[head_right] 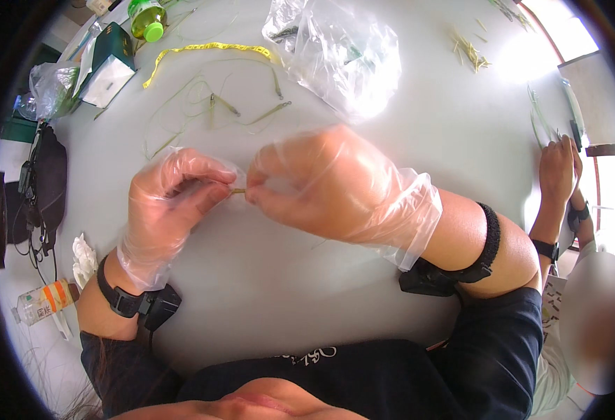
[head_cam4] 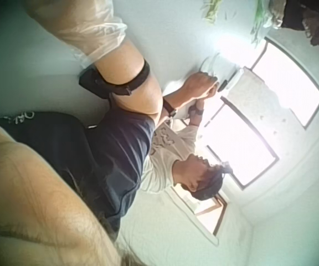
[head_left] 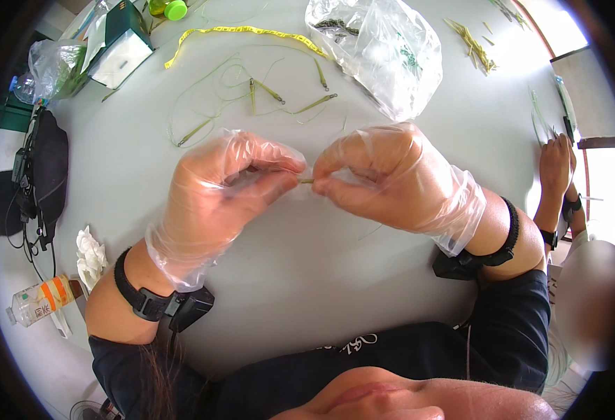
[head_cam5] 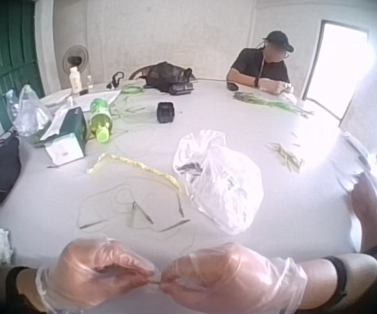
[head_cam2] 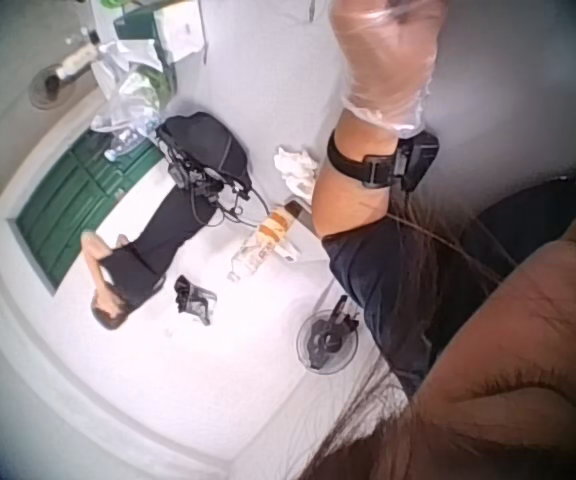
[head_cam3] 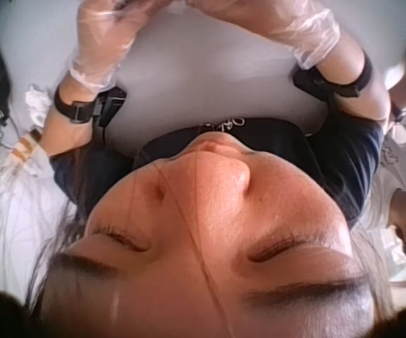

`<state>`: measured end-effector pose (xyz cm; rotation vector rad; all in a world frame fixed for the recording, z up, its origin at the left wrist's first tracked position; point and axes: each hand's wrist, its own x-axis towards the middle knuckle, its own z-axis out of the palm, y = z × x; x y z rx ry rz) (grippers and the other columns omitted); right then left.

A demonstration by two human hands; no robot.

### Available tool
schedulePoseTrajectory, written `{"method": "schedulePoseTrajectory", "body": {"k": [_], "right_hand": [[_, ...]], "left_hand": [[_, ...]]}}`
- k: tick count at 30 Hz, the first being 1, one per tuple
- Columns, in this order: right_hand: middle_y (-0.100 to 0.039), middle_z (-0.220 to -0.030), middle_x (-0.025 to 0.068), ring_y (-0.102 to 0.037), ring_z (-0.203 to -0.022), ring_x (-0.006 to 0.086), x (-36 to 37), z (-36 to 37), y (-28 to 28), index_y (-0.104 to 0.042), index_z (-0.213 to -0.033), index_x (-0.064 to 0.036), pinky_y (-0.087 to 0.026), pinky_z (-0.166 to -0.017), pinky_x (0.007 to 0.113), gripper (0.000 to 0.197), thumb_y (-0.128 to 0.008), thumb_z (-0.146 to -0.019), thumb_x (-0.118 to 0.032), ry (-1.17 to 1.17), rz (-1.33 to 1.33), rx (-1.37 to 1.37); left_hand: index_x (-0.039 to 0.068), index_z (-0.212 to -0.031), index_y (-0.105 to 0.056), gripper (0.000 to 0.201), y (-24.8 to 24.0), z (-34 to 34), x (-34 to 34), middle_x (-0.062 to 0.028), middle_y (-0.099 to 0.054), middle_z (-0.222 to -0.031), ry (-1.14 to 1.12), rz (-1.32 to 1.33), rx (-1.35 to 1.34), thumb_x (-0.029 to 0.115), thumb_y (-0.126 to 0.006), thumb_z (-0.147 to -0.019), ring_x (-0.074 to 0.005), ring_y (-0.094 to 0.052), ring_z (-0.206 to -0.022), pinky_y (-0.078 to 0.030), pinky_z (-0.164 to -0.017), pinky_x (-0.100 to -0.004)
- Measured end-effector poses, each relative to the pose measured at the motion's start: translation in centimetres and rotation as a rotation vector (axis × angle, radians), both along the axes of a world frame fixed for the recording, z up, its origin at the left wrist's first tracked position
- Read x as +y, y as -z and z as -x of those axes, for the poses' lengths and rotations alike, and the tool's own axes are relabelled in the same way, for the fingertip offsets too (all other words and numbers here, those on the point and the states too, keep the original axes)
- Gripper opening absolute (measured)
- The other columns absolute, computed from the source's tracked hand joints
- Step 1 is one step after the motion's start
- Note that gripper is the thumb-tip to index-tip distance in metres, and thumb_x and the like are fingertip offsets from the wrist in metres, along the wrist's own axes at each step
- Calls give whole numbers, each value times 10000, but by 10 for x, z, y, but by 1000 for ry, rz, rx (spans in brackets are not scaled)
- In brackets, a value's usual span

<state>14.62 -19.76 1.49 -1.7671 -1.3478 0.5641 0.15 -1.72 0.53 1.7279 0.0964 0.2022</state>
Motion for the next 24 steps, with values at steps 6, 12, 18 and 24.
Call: {"method": "schedulePoseTrajectory", "body": {"k": [6,12,18,24], "right_hand": [[-641,-702,129,-615,-615,268,1,1,-19,-702,-875,-66,-500,-591,344,113,-686,-820,-164,34,183,62],[-638,-700,131,-609,-610,267,1,0,-19,-703,-877,-63,-497,-589,341,122,-685,-820,-170,36,177,72],[-638,-693,132,-614,-608,274,1,1,-16,-704,-866,-63,-501,-588,344,126,-689,-813,-176,41,165,49],[-645,-697,137,-622,-609,285,1,1,-9,-706,-864,-62,-508,-590,351,124,-690,-809,-173,31,115,26]], "left_hand": [[-32,-1045,-635,168,-3,-1,1,-75,-676,-997,-37,112,23,-75,-628,-882,-126,-626,-943,-515,-865,-265],[5,-999,-628,155,-4,-1,0,-52,-667,-967,-68,190,70,-59,-638,-858,-117,-623,-888,-496,-828,-257],[20,-987,-623,161,-3,0,1,-38,-650,-959,-44,263,131,-41,-658,-842,-107,-597,-900,-481,-840,-263],[25,-947,-606,140,-5,0,0,-31,-625,-940,-20,214,152,-47,-634,-830,-113,-583,-883,-478,-827,-259]]}}
